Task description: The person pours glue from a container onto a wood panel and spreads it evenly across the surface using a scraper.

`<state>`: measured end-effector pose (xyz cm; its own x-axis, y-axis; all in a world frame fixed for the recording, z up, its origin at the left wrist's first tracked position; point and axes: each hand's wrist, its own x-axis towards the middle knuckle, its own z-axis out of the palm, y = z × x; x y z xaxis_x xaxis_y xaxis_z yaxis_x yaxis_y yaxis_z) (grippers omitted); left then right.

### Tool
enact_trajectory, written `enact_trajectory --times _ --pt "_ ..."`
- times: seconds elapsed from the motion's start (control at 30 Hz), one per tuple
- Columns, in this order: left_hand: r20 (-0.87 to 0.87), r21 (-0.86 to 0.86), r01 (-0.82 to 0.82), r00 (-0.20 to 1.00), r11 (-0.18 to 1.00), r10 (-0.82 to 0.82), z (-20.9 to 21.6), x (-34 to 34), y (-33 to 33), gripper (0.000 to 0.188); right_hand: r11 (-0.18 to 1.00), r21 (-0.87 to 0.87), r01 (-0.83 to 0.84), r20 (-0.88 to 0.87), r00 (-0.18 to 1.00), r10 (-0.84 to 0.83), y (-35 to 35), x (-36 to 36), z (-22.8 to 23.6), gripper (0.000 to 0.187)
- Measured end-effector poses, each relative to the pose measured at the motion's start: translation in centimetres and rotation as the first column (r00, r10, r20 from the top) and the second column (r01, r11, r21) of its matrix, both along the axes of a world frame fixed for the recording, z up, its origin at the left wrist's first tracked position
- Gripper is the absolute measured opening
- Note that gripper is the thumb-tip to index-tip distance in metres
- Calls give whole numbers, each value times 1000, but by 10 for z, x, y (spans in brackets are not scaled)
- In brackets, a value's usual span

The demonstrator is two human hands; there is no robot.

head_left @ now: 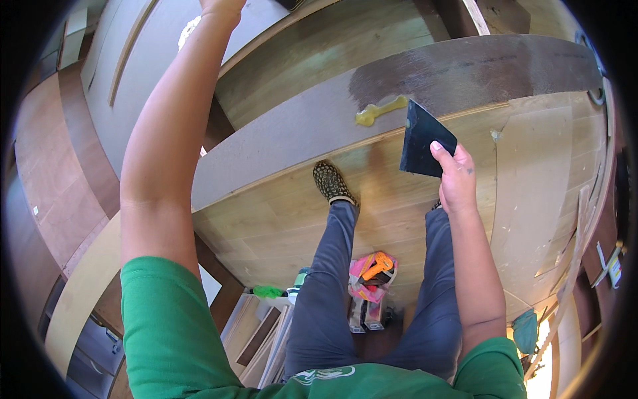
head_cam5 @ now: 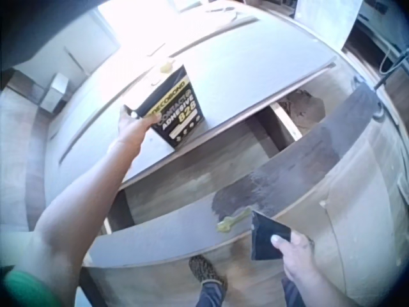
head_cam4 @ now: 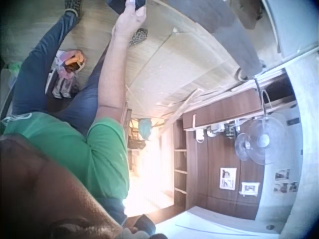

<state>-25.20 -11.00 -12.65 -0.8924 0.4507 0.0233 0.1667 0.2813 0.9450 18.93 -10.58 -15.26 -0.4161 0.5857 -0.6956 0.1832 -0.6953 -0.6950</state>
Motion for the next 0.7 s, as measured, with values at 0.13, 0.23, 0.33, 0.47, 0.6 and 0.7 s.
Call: enact_trajectory --times 0.13,0.23,0.33,0.47,0.6,0.7 --pt "-155 -69 61 985 996 -71 -6 -19 -8 83 997 69 -21 -4 1000 21 -4 -7 -1 19" --pt "-167 -248 91 977 965 -135 -3 -32 -15 87 992 125 19 30 999 -23 0 -15 -3 20" --pt "-189 -391 48 973 919 -131 1 -33 -18 100 975 222 8 72 997 -25 7 -21 -7 21" --pt "-166 -461 7 982 887 -94 -11 -17 -38 112 971 225 -84 146 988 51 13 -36 -15 21" --pt "-223 -576 67 946 815 -235 -91 28 -128 91 875 357 -326 297 928 225 15 -41 -22 28" --pt "-327 -738 159 766 656 -553 -138 76 -228 73 851 350 -391 391 887 247 18 -48 -27 29"
